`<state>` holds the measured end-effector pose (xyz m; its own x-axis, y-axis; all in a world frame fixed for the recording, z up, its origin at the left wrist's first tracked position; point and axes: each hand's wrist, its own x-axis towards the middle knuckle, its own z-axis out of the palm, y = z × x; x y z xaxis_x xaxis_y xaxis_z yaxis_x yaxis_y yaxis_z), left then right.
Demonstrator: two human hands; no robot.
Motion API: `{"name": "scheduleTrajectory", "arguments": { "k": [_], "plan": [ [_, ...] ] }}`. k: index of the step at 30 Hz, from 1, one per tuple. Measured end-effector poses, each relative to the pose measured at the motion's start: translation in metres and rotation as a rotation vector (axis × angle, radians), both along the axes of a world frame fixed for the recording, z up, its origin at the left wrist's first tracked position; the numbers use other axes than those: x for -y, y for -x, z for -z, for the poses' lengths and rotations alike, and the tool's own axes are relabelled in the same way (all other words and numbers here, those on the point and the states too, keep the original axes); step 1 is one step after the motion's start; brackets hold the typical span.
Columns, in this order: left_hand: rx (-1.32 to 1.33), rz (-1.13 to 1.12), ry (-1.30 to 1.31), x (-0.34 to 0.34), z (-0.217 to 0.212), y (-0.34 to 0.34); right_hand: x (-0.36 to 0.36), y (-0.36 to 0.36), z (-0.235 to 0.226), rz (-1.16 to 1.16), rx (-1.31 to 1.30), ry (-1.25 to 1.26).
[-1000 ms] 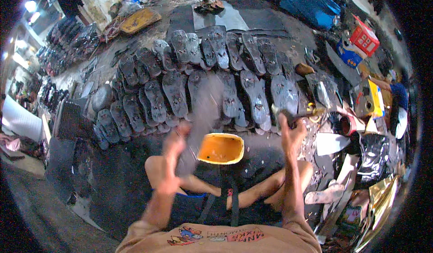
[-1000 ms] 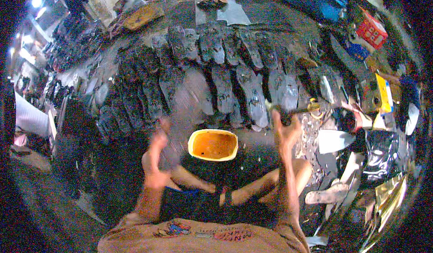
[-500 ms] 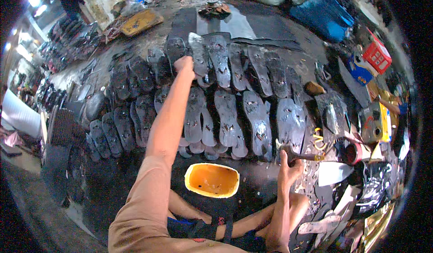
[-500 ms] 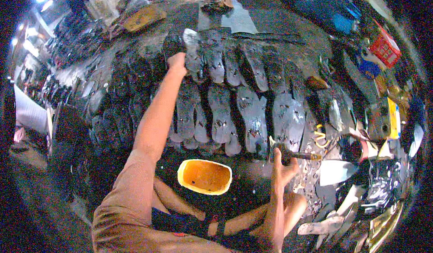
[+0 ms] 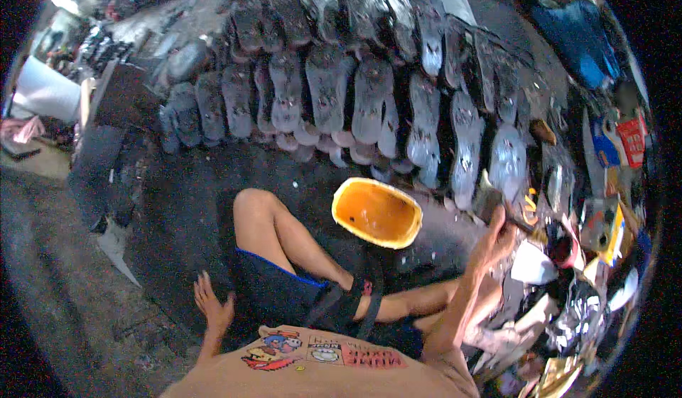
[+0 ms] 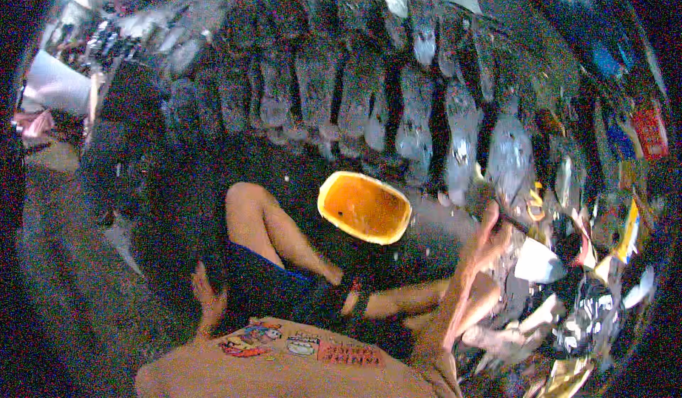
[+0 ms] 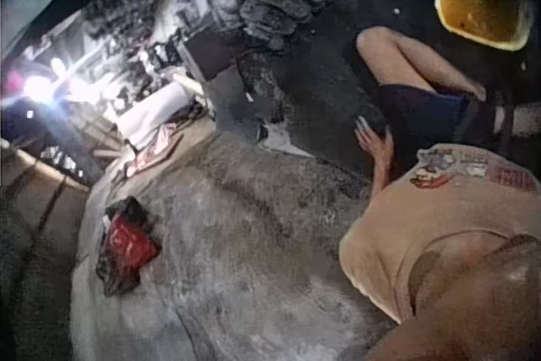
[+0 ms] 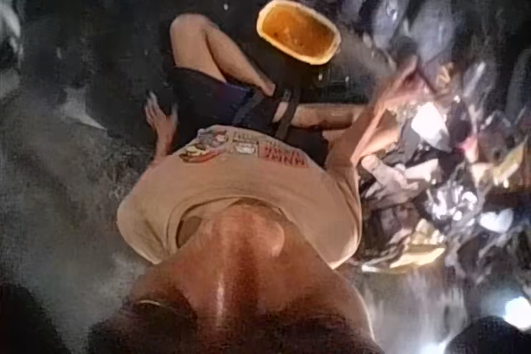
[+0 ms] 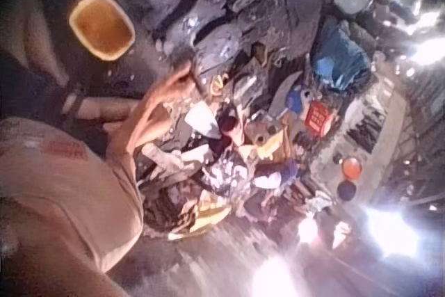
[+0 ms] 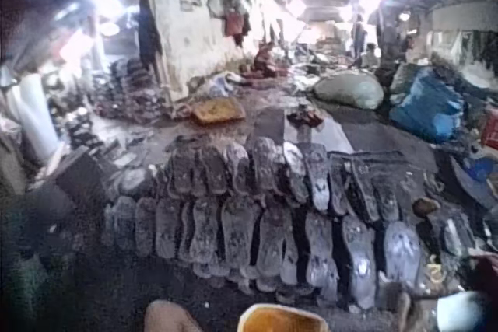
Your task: The person sits on the floor and repeatedly picks up grey slipper soles, applies a yellowish substance from a container using a brush, and places them back in a pile. The person handles the soles one at a time, dipping the brush into the container between applications.
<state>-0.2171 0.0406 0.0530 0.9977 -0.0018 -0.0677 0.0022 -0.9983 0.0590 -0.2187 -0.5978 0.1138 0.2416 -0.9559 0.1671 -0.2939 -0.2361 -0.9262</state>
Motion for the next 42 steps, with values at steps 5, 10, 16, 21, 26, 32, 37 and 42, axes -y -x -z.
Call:
{"name": "scheduleTrajectory", "arguments": {
  "k": [5, 10, 16, 21, 26, 32, 37, 42],
  "plan": [
    [-0.293, 0.079, 0.143, -0.019, 0.081, 0.157, -0.082, -0.024, -0.056, -0.417, -0.129, 0.171],
    [-0.396, 0.018, 0.168, -0.028, 0.086, 0.195, -0.11, -0.041, -0.015, -0.624, -0.486, 0.263],
    [-0.491, 0.086, 0.183, -0.066, 0.071, 0.184, -0.117, -0.038, 0.019, -0.594, -0.463, 0.371],
    [-0.522, 0.093, 0.175, -0.082, 0.054, 0.196, -0.09, -0.022, -0.024, -0.325, -0.129, 0.093],
    [-0.44, -0.038, 0.182, -0.082, 0.044, 0.163, -0.082, 0.014, -0.003, -0.502, -0.347, 0.013],
    [0.285, -0.288, 0.331, -0.028, -0.047, -0.053, -0.054, 0.027, -0.005, -0.473, -0.37, -0.071],
    [0.49, 0.336, 0.675, 0.116, -0.165, -0.106, -0.066, 0.028, -0.012, -0.526, -0.06, -0.181],
    [0.187, 0.479, 0.408, 0.13, -0.097, -0.065, -0.049, 0.017, -0.034, -0.165, 0.552, -0.833]
  ]
}}
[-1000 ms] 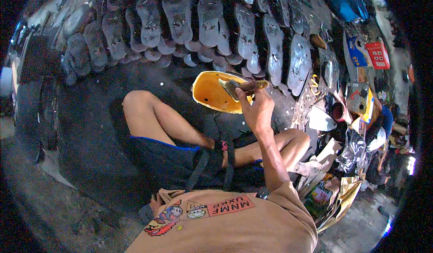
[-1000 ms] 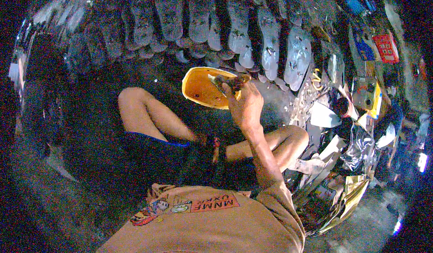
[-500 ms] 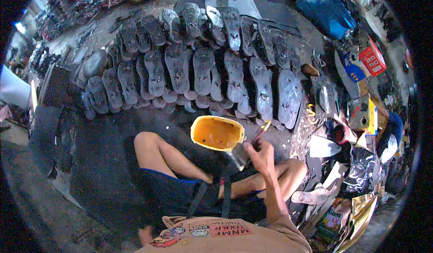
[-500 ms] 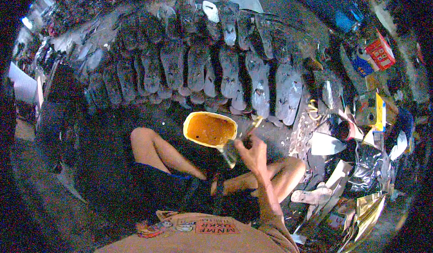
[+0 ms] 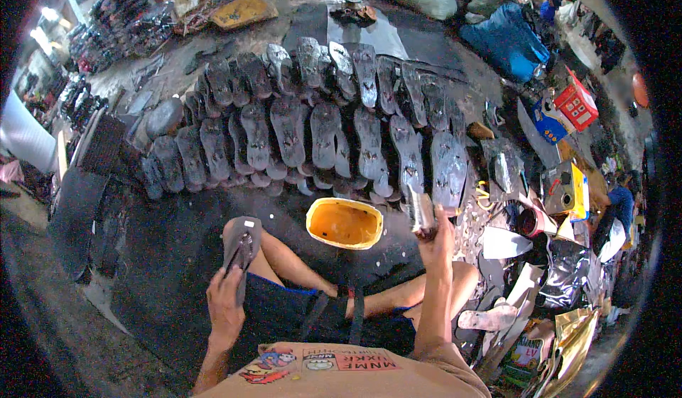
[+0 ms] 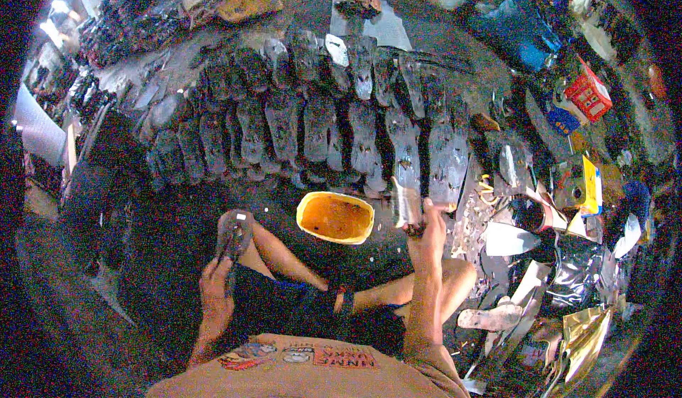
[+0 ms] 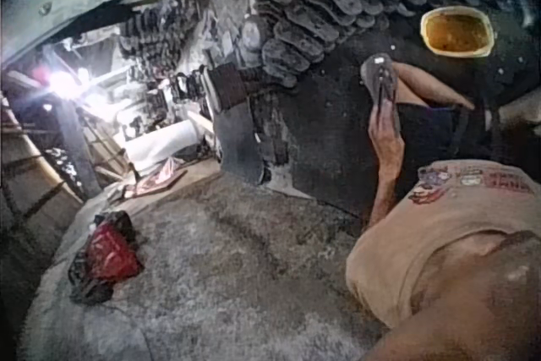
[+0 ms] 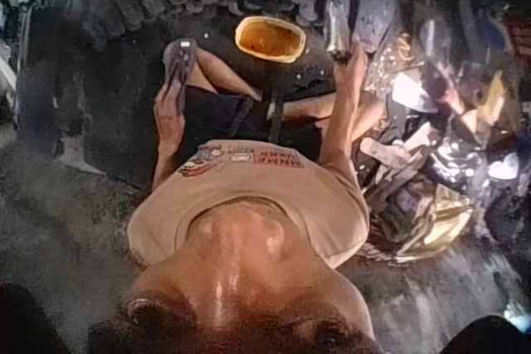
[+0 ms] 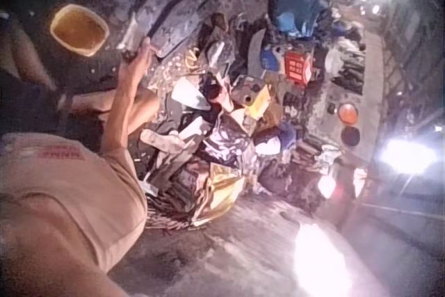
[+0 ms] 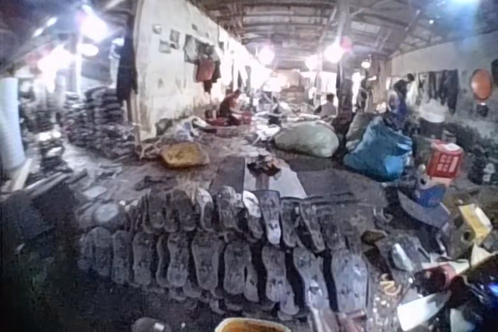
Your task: The person sits on the floor and repeatedly picks up grey slipper soles, applies a yellowish substance from a container using a brush, and places them back in a pile. The person handles the soles one at a time, dipping the brush into the container between applications.
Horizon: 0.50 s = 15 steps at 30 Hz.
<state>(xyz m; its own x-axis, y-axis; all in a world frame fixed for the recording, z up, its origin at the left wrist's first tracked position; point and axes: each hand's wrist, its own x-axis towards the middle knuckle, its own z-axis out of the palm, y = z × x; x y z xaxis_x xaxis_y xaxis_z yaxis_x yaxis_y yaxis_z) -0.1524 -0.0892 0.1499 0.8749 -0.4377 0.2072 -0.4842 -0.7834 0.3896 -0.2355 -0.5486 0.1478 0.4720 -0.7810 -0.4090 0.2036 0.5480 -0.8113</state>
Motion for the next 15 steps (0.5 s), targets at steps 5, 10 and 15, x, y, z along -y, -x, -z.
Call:
{"name": "scheduleTrajectory", "arguments": {
  "k": [5, 10, 15],
  "plan": [
    [-0.035, -0.155, 0.056, 0.018, 0.02, -0.007, -0.009, 0.001, 0.02, 0.018, 0.1, -0.115],
    [-0.029, -0.078, 0.186, 0.031, 0.034, -0.038, -0.018, 0.005, 0.039, -0.208, 0.091, -0.143],
    [-0.822, 0.007, 1.108, 0.078, 0.033, -0.029, -0.041, -0.038, -0.038, -0.215, -0.113, 0.535]
  ]
}}
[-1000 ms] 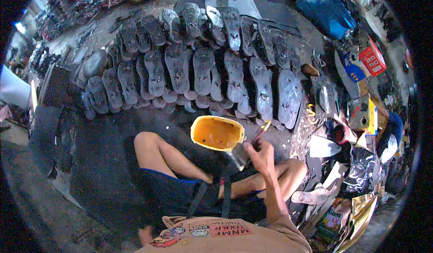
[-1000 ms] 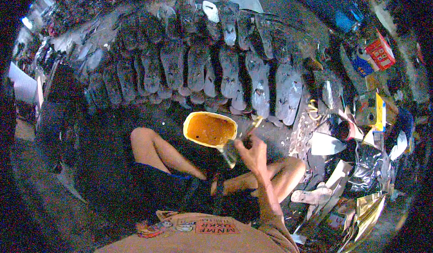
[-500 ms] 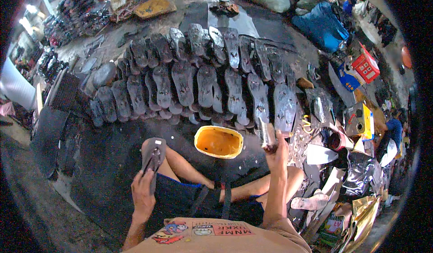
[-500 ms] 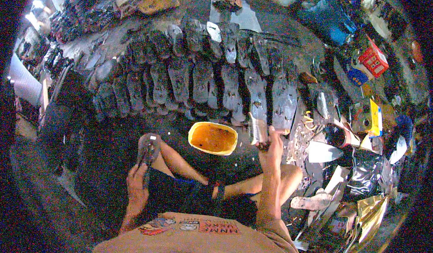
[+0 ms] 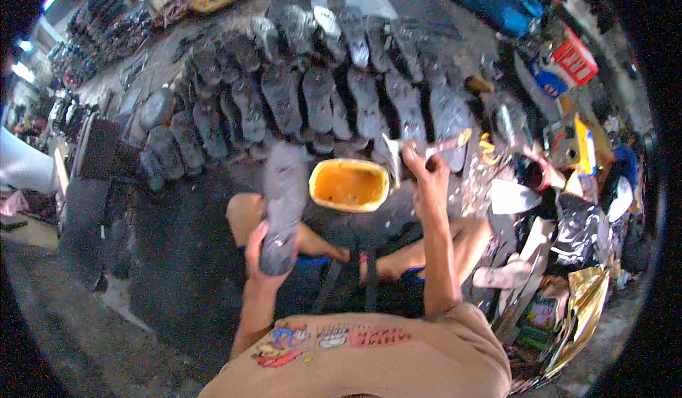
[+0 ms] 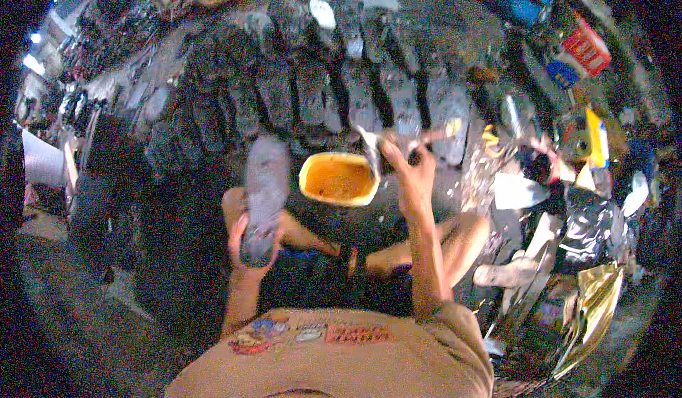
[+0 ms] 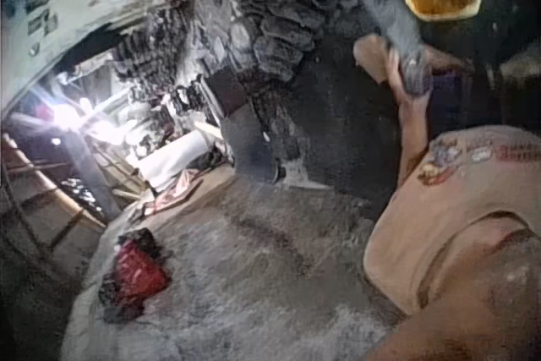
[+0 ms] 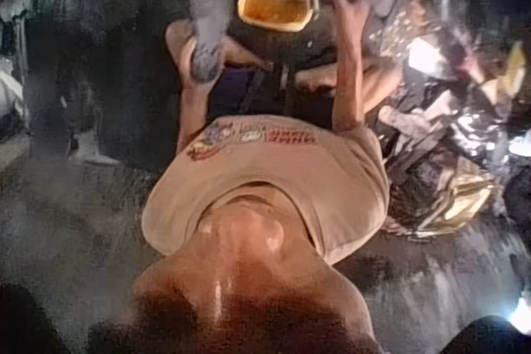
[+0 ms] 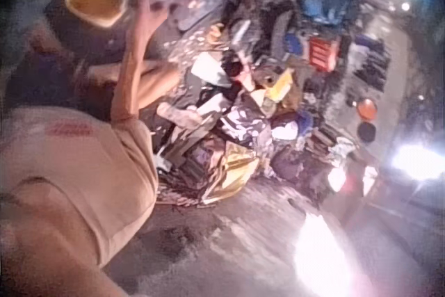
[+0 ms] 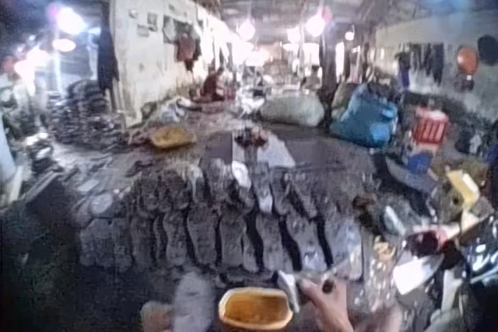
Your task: The person sits on the floor and repeatedly picks up grey slipper soles, applies a yellowish substance from a container using a brush, and places them back in a pile. The person handles the soles one at a time, dipping the brush into the container between applications.
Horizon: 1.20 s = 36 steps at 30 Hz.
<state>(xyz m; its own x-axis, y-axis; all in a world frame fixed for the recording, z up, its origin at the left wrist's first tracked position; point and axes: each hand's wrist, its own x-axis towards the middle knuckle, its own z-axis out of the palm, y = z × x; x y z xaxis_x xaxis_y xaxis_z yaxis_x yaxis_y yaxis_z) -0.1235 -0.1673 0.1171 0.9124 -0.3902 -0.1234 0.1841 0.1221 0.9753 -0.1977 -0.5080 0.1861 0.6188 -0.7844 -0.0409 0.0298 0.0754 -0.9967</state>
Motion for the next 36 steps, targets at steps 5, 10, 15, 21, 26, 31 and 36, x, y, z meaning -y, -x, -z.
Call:
{"name": "scheduleTrajectory", "arguments": {
  "k": [5, 10, 15, 21, 26, 31, 36],
  "plan": [
    [-0.809, 0.21, 0.761, 0.064, -0.021, 0.014, -0.068, -0.026, -0.024, -0.352, 0.156, 0.945],
    [-0.688, 0.277, 0.662, 0.053, -0.03, 0.013, -0.063, -0.02, -0.037, -0.205, 0.062, 1.057],
    [-0.565, 0.255, 0.589, 0.048, -0.027, 0.028, -0.05, -0.009, -0.038, -0.3, -0.152, 0.579],
    [-0.61, 0.43, 0.572, 0.064, -0.041, 0.015, -0.044, -0.006, -0.078, -0.19, 0.042, 0.711],
    [-0.704, 0.191, 0.684, 0.081, -0.036, 0.015, -0.013, -0.002, -0.054, -0.09, 0.039, 0.637],
    [-0.084, 0.259, 0.222, 0.099, -0.02, -0.016, -0.117, 0.047, -0.048, -0.548, 0.337, 0.645],
    [-0.722, 0.1, 0.58, 0.12, -0.058, -0.001, -0.08, 0.003, -0.056, -0.244, 0.001, 0.388]
  ]
}}
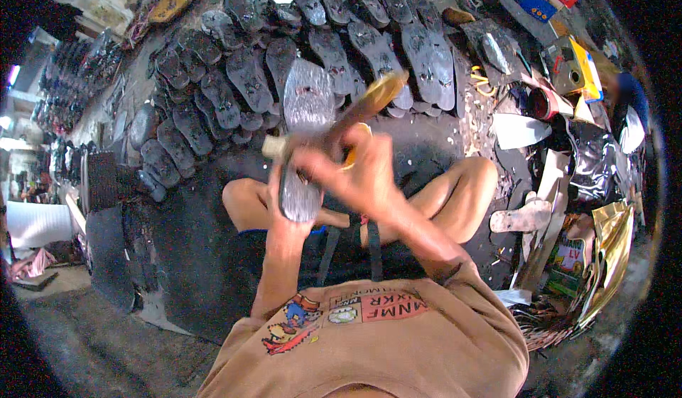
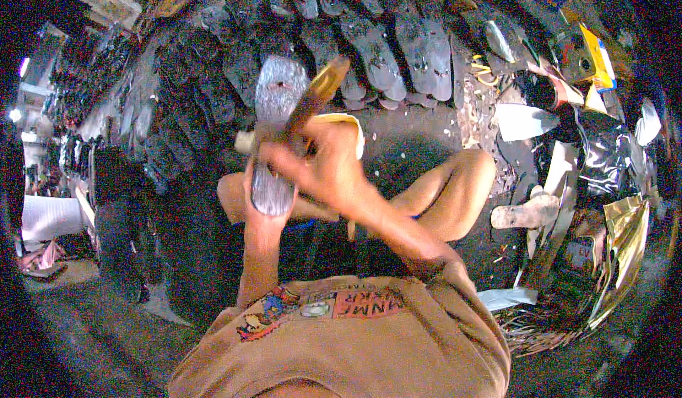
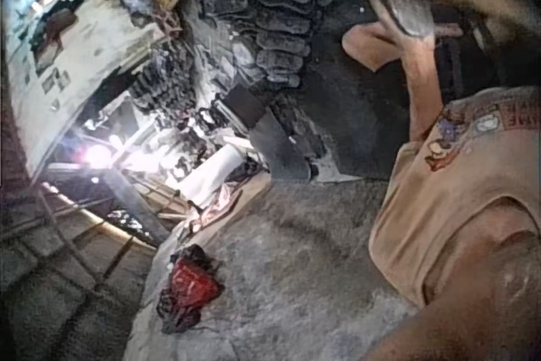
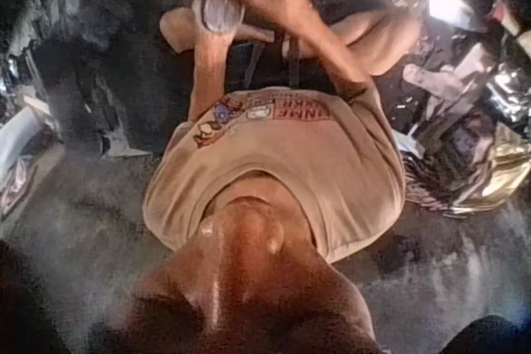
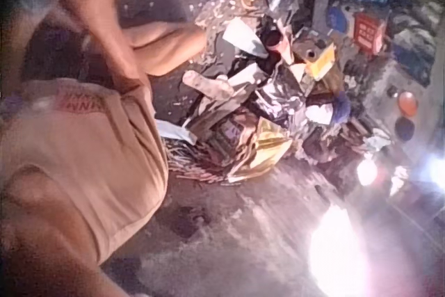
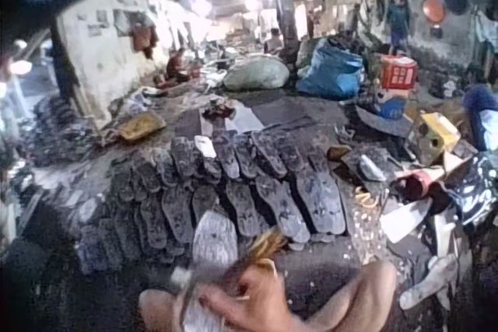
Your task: The person sits on the floor and repeatedly picks up grey slipper soles, applies a yellowish substance from a container using a brush, and places them back in a pile. The person handles the soles one at a time, dipping the brush into the container between applications.
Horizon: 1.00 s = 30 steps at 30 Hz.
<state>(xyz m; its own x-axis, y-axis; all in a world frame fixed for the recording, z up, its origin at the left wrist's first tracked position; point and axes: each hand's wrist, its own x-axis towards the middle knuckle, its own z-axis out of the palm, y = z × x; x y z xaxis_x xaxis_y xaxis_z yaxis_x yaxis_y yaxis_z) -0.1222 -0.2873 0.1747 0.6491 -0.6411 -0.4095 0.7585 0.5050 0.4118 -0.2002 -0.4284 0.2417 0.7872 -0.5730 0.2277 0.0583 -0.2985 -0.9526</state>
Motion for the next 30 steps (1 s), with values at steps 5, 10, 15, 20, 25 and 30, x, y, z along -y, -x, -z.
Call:
{"name": "scheduleTrajectory", "arguments": {
  "k": [5, 10, 15, 20, 25, 30],
  "plan": [
    [0.911, 0.13, -0.759, 0.011, -0.046, -0.001, -0.043, 0.037, -0.012, -0.2, 0.177, -0.225],
    [0.466, 0.033, -0.069, 0.006, 0.008, -0.017, -0.023, 0.027, 0.015, 0.079, 0.107, 0.195],
    [0.37, -0.033, -0.122, 0.015, -0.002, -0.011, 0.007, 0.01, 0.019, 0.146, 0.137, 0.232],
    [0.892, -0.345, -0.353, 0.004, -0.053, -0.086, 0.029, 0.05, 0.036, 0.181, 0.024, -0.002],
    [0.928, -0.287, -0.071, 0.097, -0.174, -0.217, 0.201, 0.101, 0.098, 0.879, 0.086, 0.13],
    [0.911, 0.068, -0.191, 0.289, -0.077, -0.295, 0.228, 0.128, 0.173, 1.115, -0.265, 0.68]
  ]
}}
